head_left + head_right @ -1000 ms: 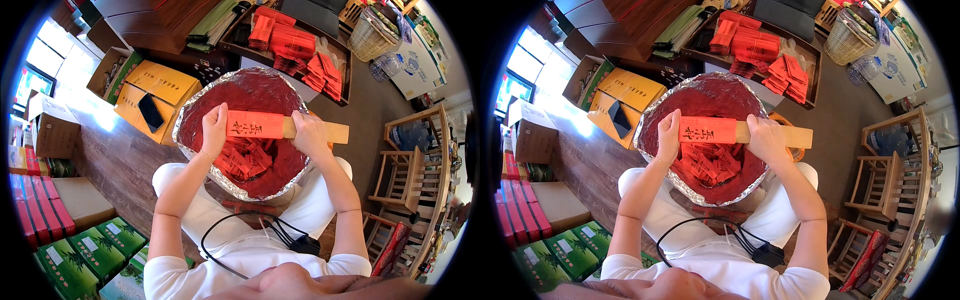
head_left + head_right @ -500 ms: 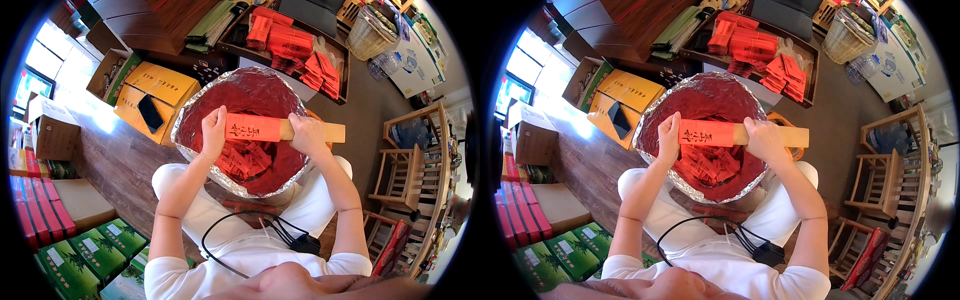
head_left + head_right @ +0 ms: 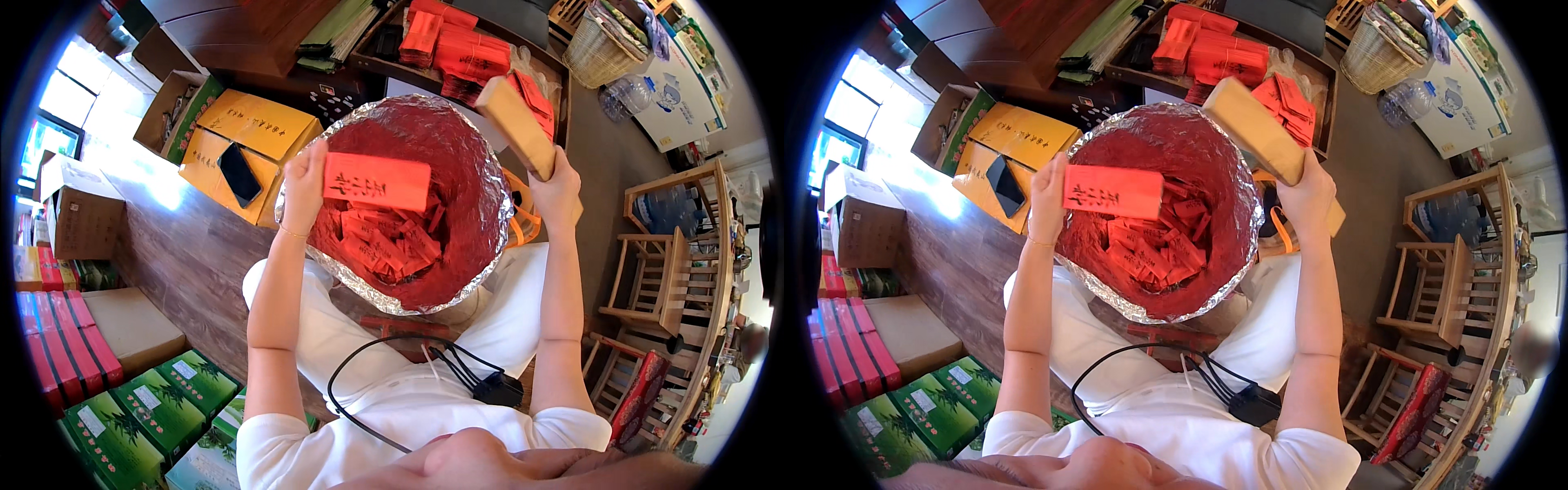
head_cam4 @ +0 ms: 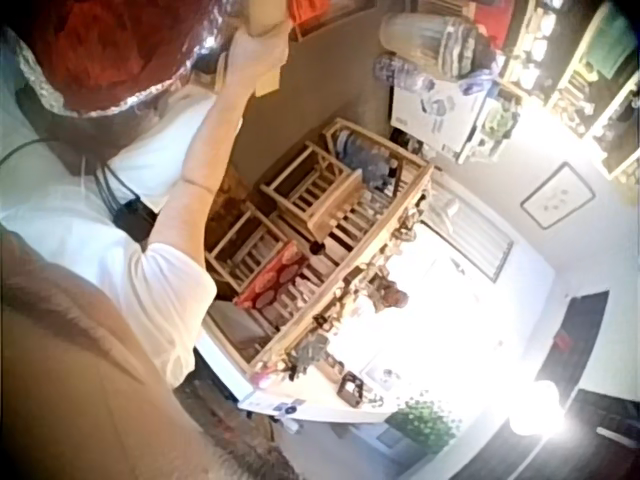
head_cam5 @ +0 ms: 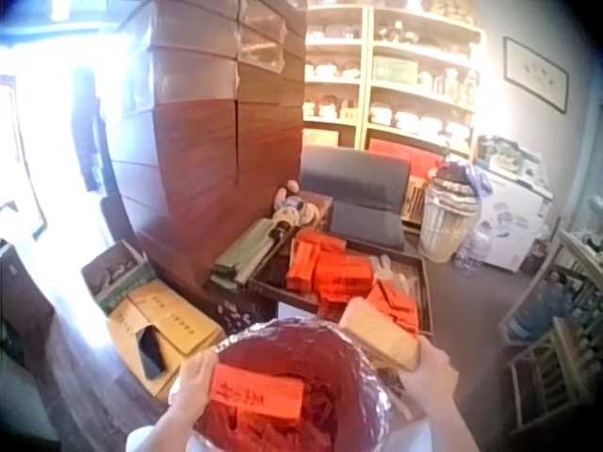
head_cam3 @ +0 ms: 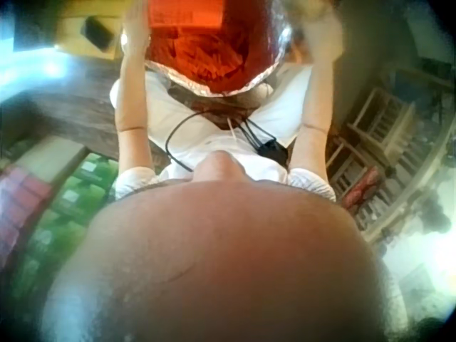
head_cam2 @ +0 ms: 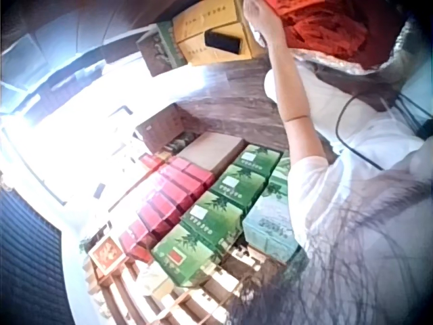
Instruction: The person sits cross-legged and repeatedly folds small red paper packets by hand. They use a wooden block to press and crease the packets, then place the finished items into a foil-lined bowl on their lap.
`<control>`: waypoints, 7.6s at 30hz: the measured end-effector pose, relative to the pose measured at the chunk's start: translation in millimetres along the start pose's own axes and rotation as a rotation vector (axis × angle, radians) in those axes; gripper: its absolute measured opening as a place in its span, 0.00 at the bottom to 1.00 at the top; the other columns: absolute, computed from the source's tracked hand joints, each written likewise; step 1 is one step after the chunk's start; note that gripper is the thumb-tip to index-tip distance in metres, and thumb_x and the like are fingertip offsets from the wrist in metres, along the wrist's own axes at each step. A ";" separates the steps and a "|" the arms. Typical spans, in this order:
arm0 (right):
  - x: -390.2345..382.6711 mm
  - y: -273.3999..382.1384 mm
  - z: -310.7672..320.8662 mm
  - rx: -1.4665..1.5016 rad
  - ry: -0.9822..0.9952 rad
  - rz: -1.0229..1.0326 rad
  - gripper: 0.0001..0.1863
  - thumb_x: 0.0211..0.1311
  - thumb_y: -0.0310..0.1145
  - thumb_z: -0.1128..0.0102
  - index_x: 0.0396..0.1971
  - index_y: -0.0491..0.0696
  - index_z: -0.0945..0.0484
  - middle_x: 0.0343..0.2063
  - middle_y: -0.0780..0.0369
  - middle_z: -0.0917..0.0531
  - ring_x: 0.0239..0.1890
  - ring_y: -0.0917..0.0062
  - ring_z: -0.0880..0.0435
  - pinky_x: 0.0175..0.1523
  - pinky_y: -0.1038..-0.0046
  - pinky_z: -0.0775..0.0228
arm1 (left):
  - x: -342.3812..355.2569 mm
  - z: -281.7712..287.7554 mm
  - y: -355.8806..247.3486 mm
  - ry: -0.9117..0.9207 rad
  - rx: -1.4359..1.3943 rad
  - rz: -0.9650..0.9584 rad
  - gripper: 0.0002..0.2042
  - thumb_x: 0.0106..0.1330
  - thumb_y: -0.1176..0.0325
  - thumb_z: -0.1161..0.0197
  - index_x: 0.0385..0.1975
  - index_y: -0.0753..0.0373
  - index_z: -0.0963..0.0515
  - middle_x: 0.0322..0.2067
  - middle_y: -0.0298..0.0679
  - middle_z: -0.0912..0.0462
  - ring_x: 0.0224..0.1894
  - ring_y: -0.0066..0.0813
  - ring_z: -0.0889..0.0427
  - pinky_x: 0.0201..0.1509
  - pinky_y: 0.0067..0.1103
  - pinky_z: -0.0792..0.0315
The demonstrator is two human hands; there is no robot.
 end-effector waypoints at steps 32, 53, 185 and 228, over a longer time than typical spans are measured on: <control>163.8 -158.0 -98.2 -0.336 0.280 -0.253 0.24 0.48 0.39 0.37 0.46 0.45 0.21 0.45 0.53 0.18 0.49 0.60 0.19 0.54 0.63 0.27 | -32.1 -68.2 3.9 0.582 0.881 -0.328 0.15 0.64 0.61 0.41 0.44 0.65 0.23 0.50 0.46 0.22 0.50 0.44 0.22 0.51 0.33 0.26; 175.6 -114.2 -118.0 -0.342 0.446 -0.226 0.25 0.38 0.53 0.27 0.24 0.44 0.14 0.30 0.54 0.14 0.36 0.64 0.14 0.45 0.66 0.24 | -32.4 -61.3 -1.3 0.509 0.852 -0.370 0.14 0.64 0.63 0.41 0.45 0.64 0.23 0.52 0.44 0.24 0.50 0.43 0.22 0.51 0.32 0.26; -57.0 143.5 -82.6 2.342 1.113 -0.655 0.31 0.65 0.32 0.50 0.67 0.44 0.46 0.65 0.56 0.36 0.67 0.67 0.37 0.70 0.52 0.43 | -11.1 -59.9 -32.0 -0.098 -0.767 -0.133 0.26 0.71 0.48 0.53 0.62 0.56 0.45 0.56 0.43 0.36 0.48 0.33 0.26 0.56 0.35 0.29; -70.3 162.2 -95.6 0.832 0.825 0.496 0.35 0.54 0.22 0.48 0.65 0.40 0.43 0.63 0.50 0.36 0.67 0.58 0.40 0.70 0.64 0.46 | 2.4 -62.9 4.9 -0.207 -1.016 0.319 0.24 0.73 0.43 0.64 0.54 0.54 0.33 0.35 0.42 0.24 0.38 0.37 0.21 0.48 0.36 0.24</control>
Point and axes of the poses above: each hand's wrist, its own x-axis towards the middle knuckle, its own z-axis out of the back of the hand, y = z × x, the point moved 6 cm from there along x, towards the middle knuckle
